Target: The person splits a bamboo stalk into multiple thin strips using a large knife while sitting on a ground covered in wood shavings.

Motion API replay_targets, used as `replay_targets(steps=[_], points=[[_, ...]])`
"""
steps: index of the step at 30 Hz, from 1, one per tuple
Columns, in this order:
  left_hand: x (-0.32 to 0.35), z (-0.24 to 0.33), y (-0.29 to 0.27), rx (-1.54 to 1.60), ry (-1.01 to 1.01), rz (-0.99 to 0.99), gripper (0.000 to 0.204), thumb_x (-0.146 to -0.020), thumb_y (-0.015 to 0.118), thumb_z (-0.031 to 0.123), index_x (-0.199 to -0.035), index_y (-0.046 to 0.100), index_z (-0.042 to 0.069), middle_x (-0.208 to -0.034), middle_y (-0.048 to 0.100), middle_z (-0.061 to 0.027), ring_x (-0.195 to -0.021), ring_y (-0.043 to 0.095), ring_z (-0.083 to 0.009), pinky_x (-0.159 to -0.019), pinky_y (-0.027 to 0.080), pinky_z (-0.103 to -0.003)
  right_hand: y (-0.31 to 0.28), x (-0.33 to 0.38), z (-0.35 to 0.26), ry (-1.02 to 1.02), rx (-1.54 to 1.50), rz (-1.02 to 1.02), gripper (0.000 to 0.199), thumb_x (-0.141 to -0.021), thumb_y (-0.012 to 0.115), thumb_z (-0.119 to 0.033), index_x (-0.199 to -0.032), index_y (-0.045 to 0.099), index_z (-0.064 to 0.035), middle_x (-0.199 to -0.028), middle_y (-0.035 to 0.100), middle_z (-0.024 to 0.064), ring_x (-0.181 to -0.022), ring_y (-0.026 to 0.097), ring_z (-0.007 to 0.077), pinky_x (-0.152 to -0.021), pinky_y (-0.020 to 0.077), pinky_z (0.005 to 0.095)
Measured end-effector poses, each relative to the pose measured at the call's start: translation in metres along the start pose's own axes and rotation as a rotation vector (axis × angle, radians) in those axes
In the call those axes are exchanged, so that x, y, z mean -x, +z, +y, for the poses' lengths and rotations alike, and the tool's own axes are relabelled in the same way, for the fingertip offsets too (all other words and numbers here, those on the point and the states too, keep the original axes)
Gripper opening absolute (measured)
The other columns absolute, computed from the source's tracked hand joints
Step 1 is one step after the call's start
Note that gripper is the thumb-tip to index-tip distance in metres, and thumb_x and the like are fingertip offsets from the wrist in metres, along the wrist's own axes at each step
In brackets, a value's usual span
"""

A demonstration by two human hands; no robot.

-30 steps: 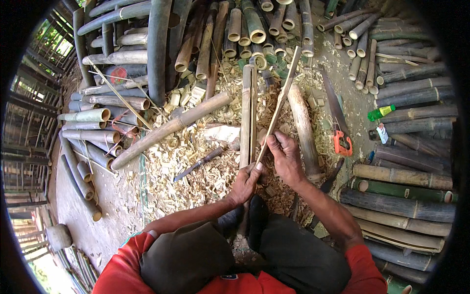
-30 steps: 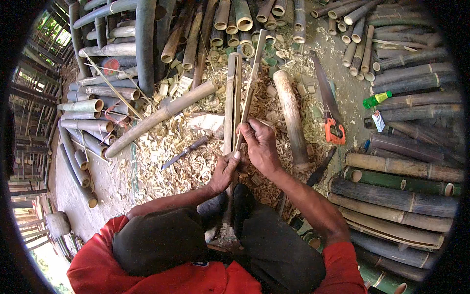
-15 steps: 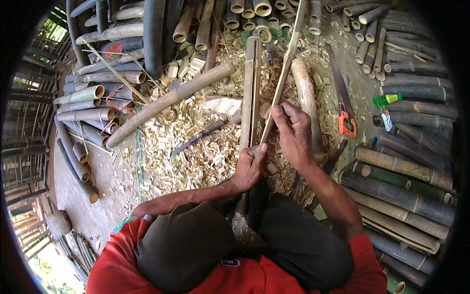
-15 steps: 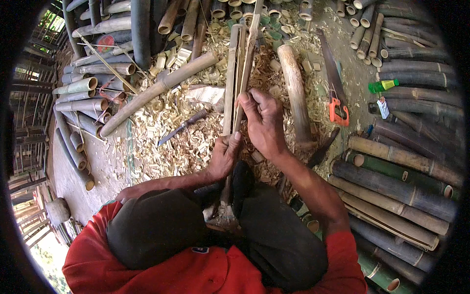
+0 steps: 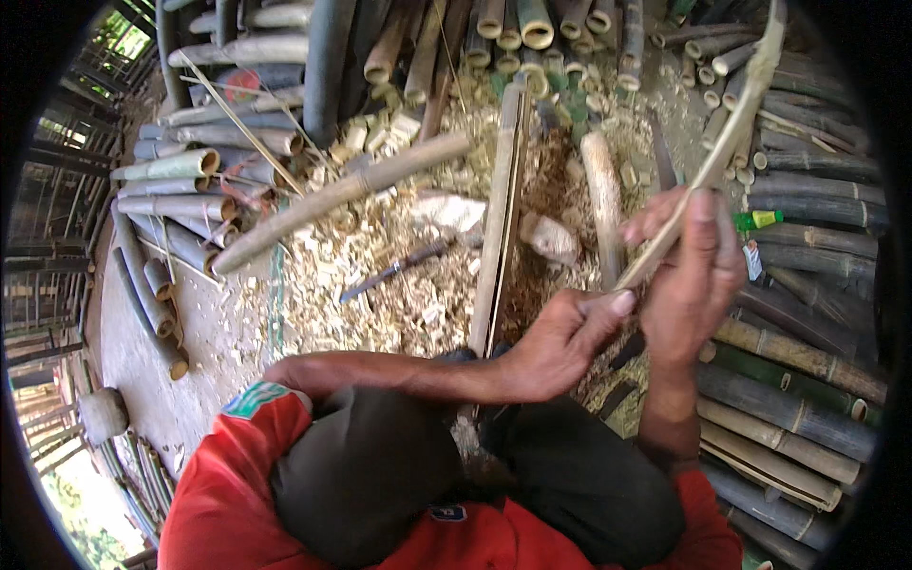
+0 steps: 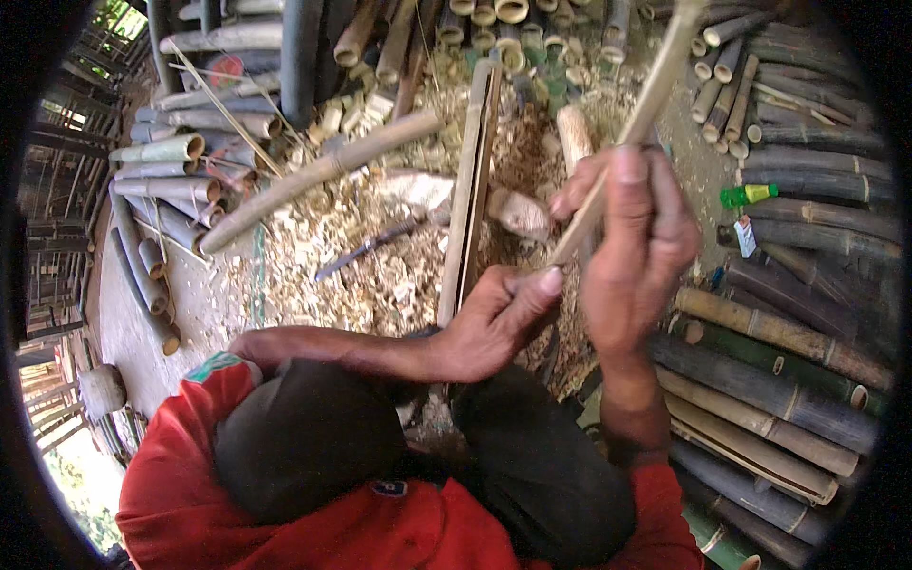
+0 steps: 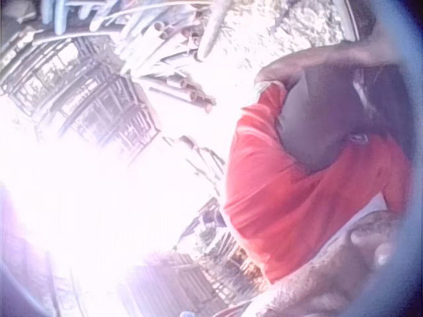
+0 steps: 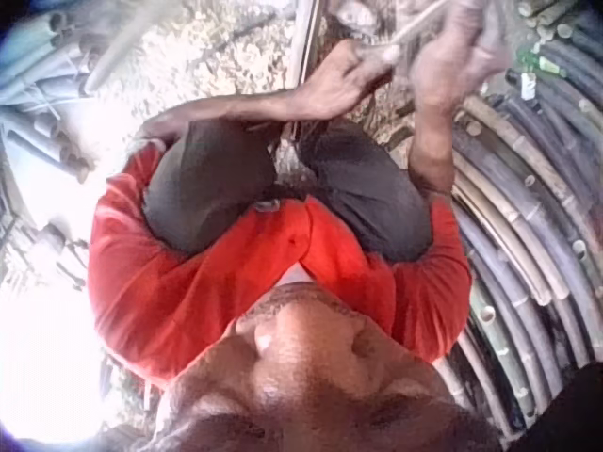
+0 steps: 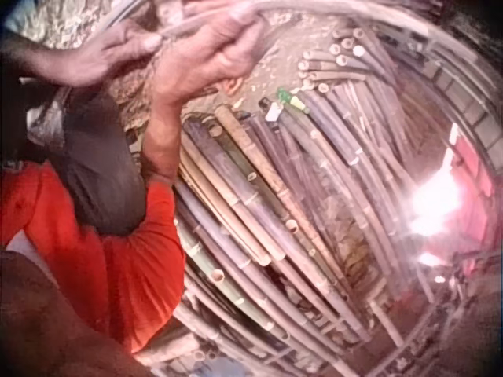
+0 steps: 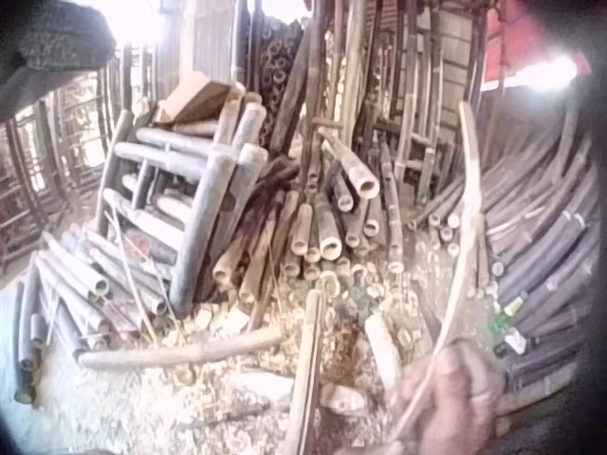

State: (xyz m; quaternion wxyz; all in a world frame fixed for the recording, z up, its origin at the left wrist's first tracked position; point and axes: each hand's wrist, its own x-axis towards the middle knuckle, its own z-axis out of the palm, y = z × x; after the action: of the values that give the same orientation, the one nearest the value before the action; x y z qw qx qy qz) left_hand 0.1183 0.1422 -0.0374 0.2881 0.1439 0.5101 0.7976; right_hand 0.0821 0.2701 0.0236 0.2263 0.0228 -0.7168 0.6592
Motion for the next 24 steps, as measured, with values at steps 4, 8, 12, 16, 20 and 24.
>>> replay_targets(steps=[4,8,12,16,20,24], points=[[-0.008,0.008,-0.030,0.051,0.012,0.160,0.055,-0.112,0.045,0.043,-0.066,0.045,0.013,-0.060,0.037,0.0069,-0.057,0.033,-0.0053,-0.050,0.028,-0.028,0.002,-0.029,-0.029,-0.034,0.089,0.059,0.031,-0.110,0.050,-0.029,-0.110,0.065,-0.0013,-0.092,0.066,0.0096,-0.087,0.065,0.0179,-0.084,0.0540,0.0344],[-0.004,0.024,-0.108,0.114,0.101,0.513,0.052,-0.105,0.050,0.059,-0.075,0.051,0.016,-0.060,0.041,0.0050,-0.048,0.039,-0.0086,-0.043,0.031,-0.026,-0.043,-0.011,0.030,0.131,0.177,-0.068,0.031,-0.108,0.053,-0.034,-0.113,0.066,-0.0061,-0.094,0.068,0.0068,-0.088,0.065,0.0152,-0.081,0.0542,0.0311],[-0.002,0.069,-0.237,0.189,0.115,0.794,0.031,-0.106,0.055,0.041,-0.090,0.053,0.015,-0.062,0.042,0.0039,-0.050,0.038,-0.0121,-0.046,0.030,-0.029,-0.070,0.035,0.115,0.533,0.317,-0.263,0.038,-0.105,0.055,-0.045,-0.113,0.067,-0.0099,-0.099,0.069,0.0084,-0.091,0.065,0.0156,-0.078,0.0537,0.0329],[0.009,0.179,-0.445,-0.438,0.326,1.215,0.051,-0.097,0.065,0.051,-0.110,0.060,0.002,-0.093,0.060,-0.0142,-0.084,0.062,-0.0283,-0.073,0.052,-0.042,-0.030,0.094,0.178,0.809,0.490,-0.576,0.059,-0.101,0.057,-0.056,-0.122,0.064,-0.0004,-0.114,0.070,0.0193,-0.104,0.067,0.0302,-0.090,0.0546,0.0411],[0.012,0.177,-0.477,-1.568,0.551,1.486,0.066,-0.093,0.073,0.045,-0.134,0.056,-0.005,-0.134,0.060,-0.0297,-0.116,0.061,-0.0431,-0.096,0.049,-0.052,0.000,0.135,0.236,0.675,0.618,-0.541,0.085,-0.094,0.064,-0.063,-0.134,0.056,0.0110,-0.129,0.064,0.0307,-0.119,0.064,0.0442,-0.103,0.0506,0.0477],[-0.008,0.056,-0.352,-1.046,0.125,0.922,0.024,-0.092,0.075,0.015,-0.115,0.072,0.008,-0.105,0.074,-0.0118,-0.095,0.070,-0.0250,-0.085,0.054,-0.039,0.023,0.119,0.240,0.761,0.615,-0.537,0.094,-0.086,0.068,-0.068,-0.133,0.058,0.0133,-0.127,0.064,0.0343,-0.120,0.064,0.0456,-0.103,0.0498,0.0504]])
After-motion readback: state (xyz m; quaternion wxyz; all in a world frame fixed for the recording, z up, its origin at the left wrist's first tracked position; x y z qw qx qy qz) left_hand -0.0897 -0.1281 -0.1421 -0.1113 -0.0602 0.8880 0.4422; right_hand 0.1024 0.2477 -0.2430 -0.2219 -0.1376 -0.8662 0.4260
